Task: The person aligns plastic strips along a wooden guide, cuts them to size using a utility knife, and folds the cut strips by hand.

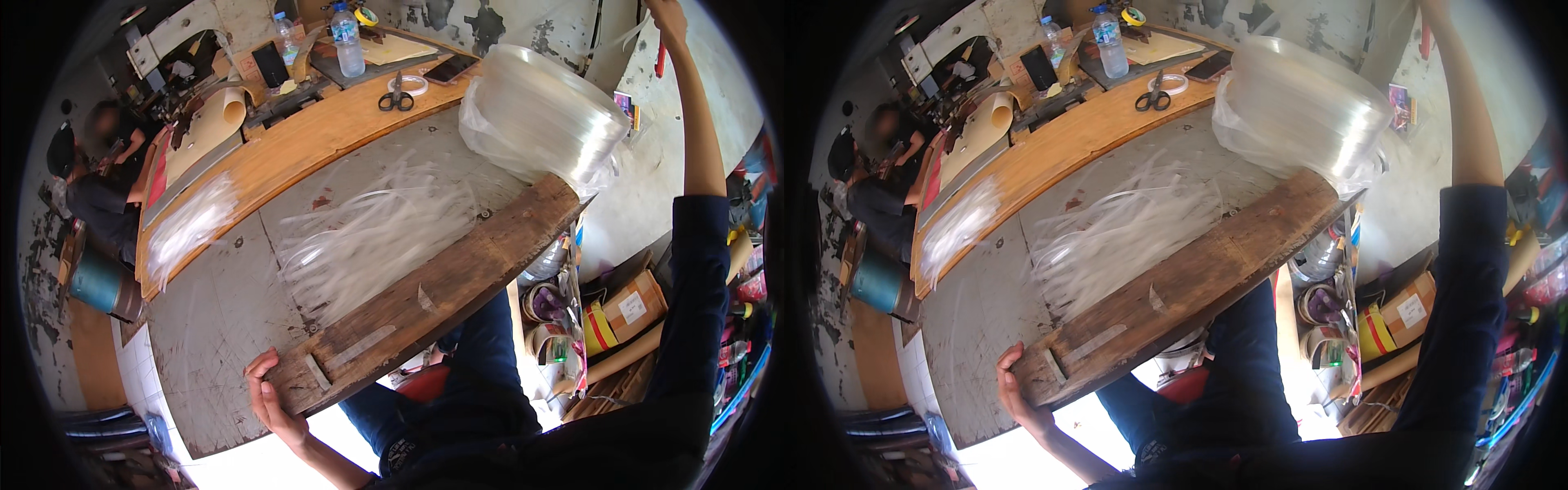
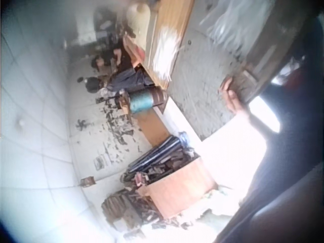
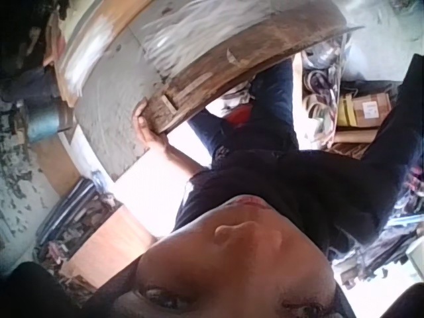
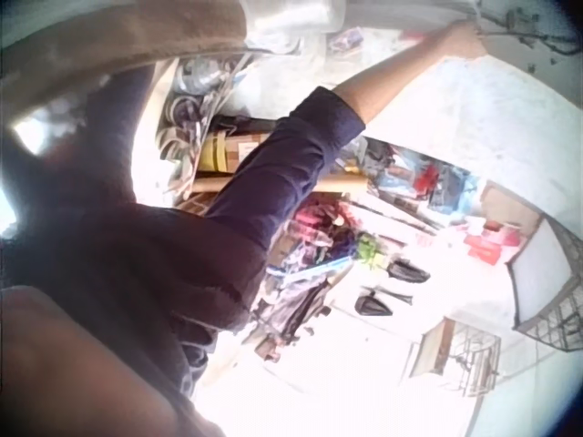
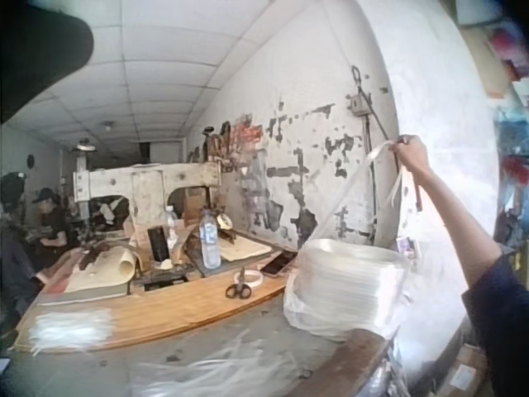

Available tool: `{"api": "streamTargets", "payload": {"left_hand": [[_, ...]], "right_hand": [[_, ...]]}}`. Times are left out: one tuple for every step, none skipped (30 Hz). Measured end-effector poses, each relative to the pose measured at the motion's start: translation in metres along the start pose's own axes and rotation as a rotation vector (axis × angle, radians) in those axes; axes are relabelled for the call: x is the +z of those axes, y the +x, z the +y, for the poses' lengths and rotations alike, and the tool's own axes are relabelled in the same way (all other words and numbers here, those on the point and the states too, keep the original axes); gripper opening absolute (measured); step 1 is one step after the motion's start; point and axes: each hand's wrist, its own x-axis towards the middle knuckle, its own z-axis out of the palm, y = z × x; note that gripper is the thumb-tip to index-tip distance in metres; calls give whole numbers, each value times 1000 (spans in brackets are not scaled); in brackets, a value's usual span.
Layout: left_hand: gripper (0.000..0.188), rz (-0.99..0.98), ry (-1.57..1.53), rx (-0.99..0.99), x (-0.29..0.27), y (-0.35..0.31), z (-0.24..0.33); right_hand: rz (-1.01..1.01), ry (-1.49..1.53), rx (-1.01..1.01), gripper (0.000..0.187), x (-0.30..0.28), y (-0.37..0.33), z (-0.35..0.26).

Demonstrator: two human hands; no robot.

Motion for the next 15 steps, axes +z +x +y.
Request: {"api": "streamTargets", "payload": {"left_hand": [[38,-18,-2,-4,-1,0,-1],[40,-38,-5,-8,-1,0,-2],[40,-55,8,0,1,1,-1],[40,-45,11,2,1,1,0],[37,-48,-4,5,2,1,0],[34,-54,-18,9,2,1,1],[35,-54,-8,20,1,1,-2],[35,-44,-5,18,-1,-1,-1],[35,72,88,68,1,-2,-1],[34,189,183,117,2,-5,-1],[34,188,181,124,6,-10,6],[33,325,435,222,3,-21,14],[32,448,664,314,2,-31,22],[30,347,514,331,10,-44,36],[28,246,373,346,24,-58,49]], "right_hand": [[18,165,44,21,-11,-4,-17],[36,327,87,17,-24,-9,-30],[45,442,121,10,-35,-17,-36],[49,562,151,13,-44,-26,-46],[14,622,217,11,-56,-35,-44],[-20,680,284,18,-70,-46,-37],[-47,741,366,18,-84,-64,-39],[-142,766,427,19,-99,-91,-44],[-234,779,483,20,-116,-117,-50],[-253,691,534,19,-128,-150,-59],[-380,581,467,17,-144,-180,-23],[-514,566,446,13,-147,-223,-47],[-680,666,521,9,-161,-257,-69],[-1034,693,518,3,-178,-278,-64],[-1234,680,283,5,-185,-301,-68]]}}
